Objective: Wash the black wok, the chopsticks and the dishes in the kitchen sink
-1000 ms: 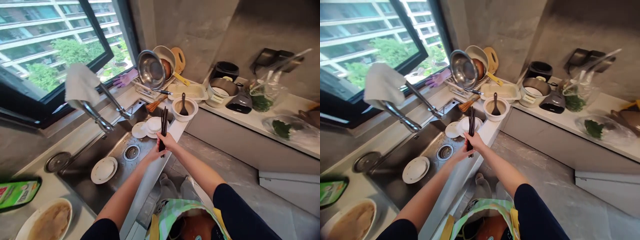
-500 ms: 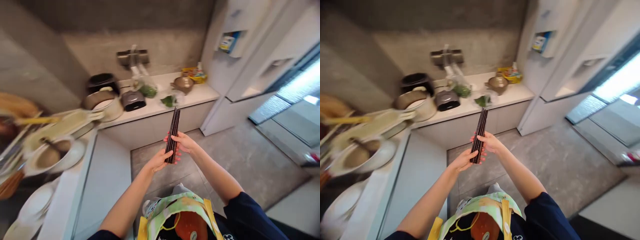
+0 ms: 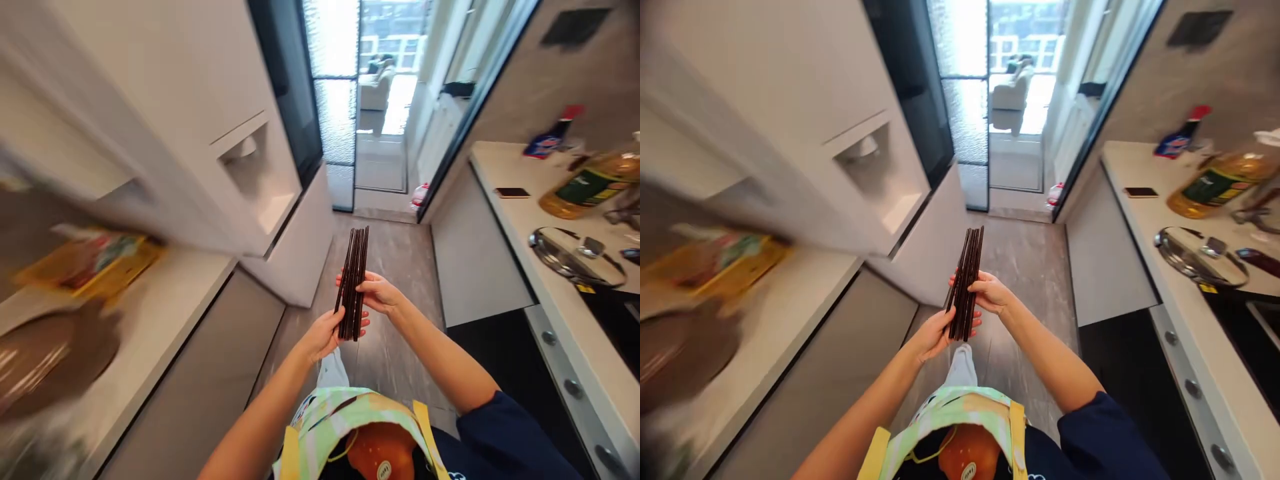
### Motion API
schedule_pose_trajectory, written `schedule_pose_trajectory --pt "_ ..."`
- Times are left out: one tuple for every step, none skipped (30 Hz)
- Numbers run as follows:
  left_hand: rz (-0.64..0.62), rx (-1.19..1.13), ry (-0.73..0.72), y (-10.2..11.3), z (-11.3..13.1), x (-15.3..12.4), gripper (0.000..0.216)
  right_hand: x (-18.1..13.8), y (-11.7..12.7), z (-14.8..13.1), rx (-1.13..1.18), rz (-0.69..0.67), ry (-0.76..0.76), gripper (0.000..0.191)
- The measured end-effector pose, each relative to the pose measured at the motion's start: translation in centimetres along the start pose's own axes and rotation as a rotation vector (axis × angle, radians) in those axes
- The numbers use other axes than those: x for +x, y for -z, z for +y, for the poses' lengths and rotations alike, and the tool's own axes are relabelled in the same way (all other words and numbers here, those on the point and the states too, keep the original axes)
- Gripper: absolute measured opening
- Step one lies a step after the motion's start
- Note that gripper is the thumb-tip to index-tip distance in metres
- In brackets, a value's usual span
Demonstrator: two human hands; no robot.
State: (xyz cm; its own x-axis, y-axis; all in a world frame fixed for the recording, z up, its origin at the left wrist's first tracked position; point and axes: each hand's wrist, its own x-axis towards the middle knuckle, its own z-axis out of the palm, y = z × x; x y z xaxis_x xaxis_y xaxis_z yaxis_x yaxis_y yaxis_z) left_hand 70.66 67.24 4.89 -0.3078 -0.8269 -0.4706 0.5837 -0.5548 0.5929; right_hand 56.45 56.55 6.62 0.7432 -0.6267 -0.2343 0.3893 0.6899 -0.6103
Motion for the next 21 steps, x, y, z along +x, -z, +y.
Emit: schedule_pose_trajectory --pt "-0.047 0.036 0.057 -0.4 1.9 3.5 0.04 1.2 1.7 -2.4 0.018 0.06 0.04 0.043" --pt "-0.1 0.083 0.117 -1.0 3.8 7.0 0.04 2.3 3.4 -4.7 0.035 0.126 0.088 0.041" --pt "-0.156 0.138 0.175 -1.7 5.7 10.6 0.04 3.3 5.2 -6.9 0.048 0.197 0.143 0.039" --pt "-0.215 0.195 0.226 -2.6 7.3 14.2 0.04 4.2 7.1 -9.1 0.059 0.272 0.203 0.036" --pt "-0.272 0.25 0.274 -3.6 8.8 18.0 0.041 5.1 9.1 -11.3 0.068 0.346 0.261 0.033" --pt "-0.323 0.297 0.322 -4.7 10.1 21.9 0.042 5.9 11.3 -13.5 0.073 0.411 0.309 0.031" --pt "-0.365 0.334 0.369 -5.8 11.1 25.8 0.043 6.7 13.6 -15.7 0.078 0.464 0.345 0.03" --pt "-0.399 0.361 0.416 -7.0 11.9 29.8 0.044 7.6 16.1 -18.0 0.082 0.505 0.37 0.03" --pt "-0.423 0.386 0.461 -8.1 12.6 33.9 0.044 8.7 18.5 -20.4 0.083 0.533 0.383 0.03" --pt "-0.437 0.411 0.496 -9.1 13.3 37.8 0.044 9.9 21.0 -22.9 0.073 0.55 0.388 0.031" --pt "-0.44 0.433 0.516 -10.0 14.0 41.7 0.044 11.4 23.5 -25.6 0.049 0.561 0.385 0.032" --pt "-0.436 0.451 0.518 -10.9 14.9 45.5 0.044 13.1 25.8 -28.3 0.013 0.569 0.376 0.033" --pt "-0.423 0.46 0.501 -11.8 16.0 49.2 0.045 15.1 28.0 -31.2 -0.029 0.574 0.362 0.035" --pt "-0.406 0.459 0.472 -12.6 17.4 52.7 0.046 17.2 30.0 -34.1 -0.069 0.571 0.348 0.037" --pt "-0.384 0.444 0.436 -13.5 19.0 56.2 0.047 19.6 31.8 -36.9 -0.091 0.559 0.341 0.04" --pt "-0.36 0.419 0.398 -14.3 20.9 59.6 0.048 22.2 33.5 -39.7 -0.084 0.542 0.345 0.044" --pt "-0.334 0.391 0.361 -15.2 23.0 63.1 0.048 24.9 35.1 -42.3 -0.048 0.519 0.354 0.049" --pt "-0.313 0.366 0.324 -15.9 25.2 66.6 0.049 27.8 36.7 -44.7 0.007 0.483 0.353 0.055" --pt "-0.293 0.349 0.282 -16.7 27.5 70.3 0.049 30.9 38.3 -46.9 0.068 0.436 0.336 0.061" --pt "-0.274 0.34 0.235 -17.3 29.7 74.1 0.05 34.0 40.0 -49.0 0.121 0.391 0.313 0.065" --pt "-0.256 0.34 0.181 -17.8 32.0 78.1 0.05 37.3 41.9 -51.1 0.156 0.356 0.296 0.067"
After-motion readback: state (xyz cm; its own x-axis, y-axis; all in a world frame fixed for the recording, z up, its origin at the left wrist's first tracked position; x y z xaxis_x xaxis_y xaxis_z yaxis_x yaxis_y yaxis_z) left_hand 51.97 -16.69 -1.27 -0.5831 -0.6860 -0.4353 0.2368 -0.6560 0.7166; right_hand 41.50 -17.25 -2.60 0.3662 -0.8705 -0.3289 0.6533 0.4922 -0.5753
